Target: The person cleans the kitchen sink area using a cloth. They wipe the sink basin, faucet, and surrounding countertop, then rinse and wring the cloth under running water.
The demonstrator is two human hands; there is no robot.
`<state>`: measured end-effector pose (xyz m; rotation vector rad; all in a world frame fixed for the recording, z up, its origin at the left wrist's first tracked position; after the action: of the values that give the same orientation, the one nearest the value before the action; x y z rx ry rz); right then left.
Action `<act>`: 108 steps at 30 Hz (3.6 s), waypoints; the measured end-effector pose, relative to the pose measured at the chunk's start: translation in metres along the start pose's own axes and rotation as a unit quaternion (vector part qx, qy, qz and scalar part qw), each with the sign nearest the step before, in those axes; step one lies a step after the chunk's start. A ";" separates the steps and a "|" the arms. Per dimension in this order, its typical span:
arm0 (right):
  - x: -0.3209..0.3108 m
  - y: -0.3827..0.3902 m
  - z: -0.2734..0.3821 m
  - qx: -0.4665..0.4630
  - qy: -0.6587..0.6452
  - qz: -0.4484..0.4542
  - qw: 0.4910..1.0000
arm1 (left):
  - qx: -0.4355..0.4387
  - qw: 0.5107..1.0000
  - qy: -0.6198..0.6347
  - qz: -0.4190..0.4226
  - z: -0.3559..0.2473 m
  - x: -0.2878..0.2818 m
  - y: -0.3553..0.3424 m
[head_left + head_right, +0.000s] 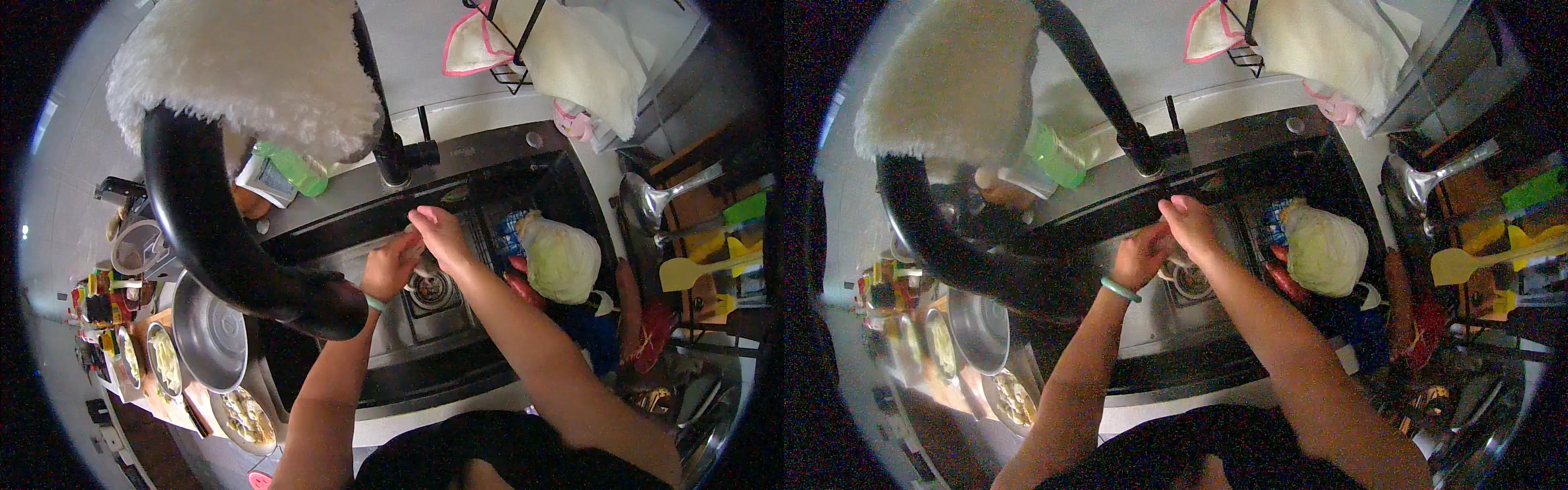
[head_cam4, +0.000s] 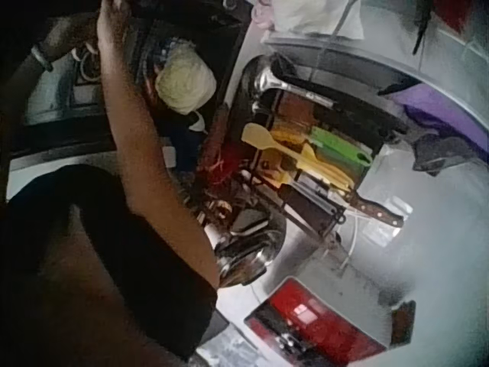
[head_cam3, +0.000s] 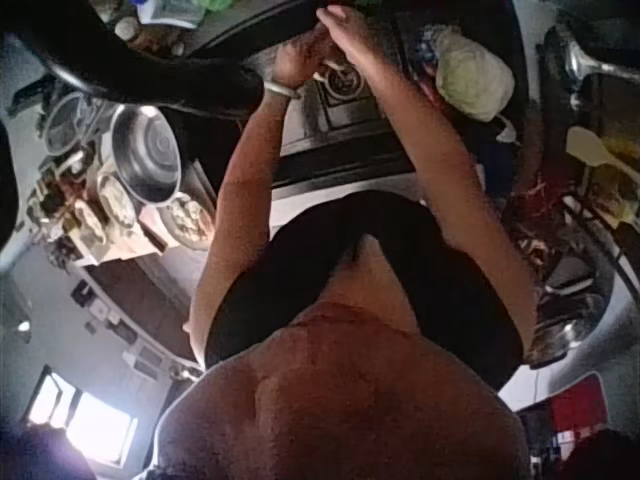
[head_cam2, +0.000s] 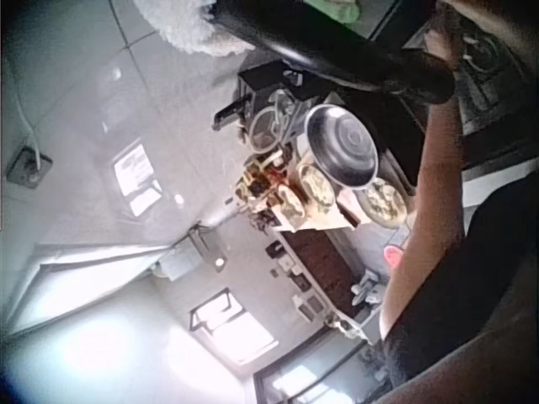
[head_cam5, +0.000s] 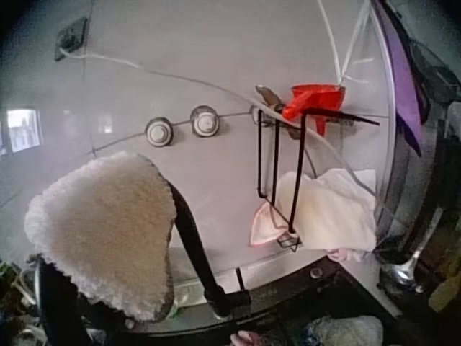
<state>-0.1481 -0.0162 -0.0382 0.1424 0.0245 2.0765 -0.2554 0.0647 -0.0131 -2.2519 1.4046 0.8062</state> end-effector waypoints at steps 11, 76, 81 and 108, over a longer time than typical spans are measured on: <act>0.014 0.013 0.001 0.088 -0.206 0.081 0.971 | -0.104 0.907 0.330 -0.240 0.001 -0.010 0.001; -0.001 -0.054 0.012 0.053 -0.044 -0.147 0.987 | -0.155 0.959 0.203 -0.122 -0.003 0.019 -0.041; 0.012 -0.059 0.013 0.208 -0.185 -0.181 0.943 | -0.200 0.946 0.221 -0.128 0.008 0.012 -0.043; -0.007 -0.060 -0.008 0.151 -0.075 -0.023 0.985 | -0.210 0.951 0.054 -0.222 0.002 -0.016 -0.044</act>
<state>-0.0938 0.0069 -0.0511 0.4788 0.2492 1.9992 -0.2220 0.0961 -0.0040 -2.8238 0.7526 0.8934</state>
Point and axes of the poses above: each hand's wrist, its own y-axis away from the middle knuckle, its own x-axis out of the palm, z = x × y, the point moved 3 cm from there along -y, towards the middle knuckle, and after that the axes turned 11 degrees about -x, right-handed, at the moved point
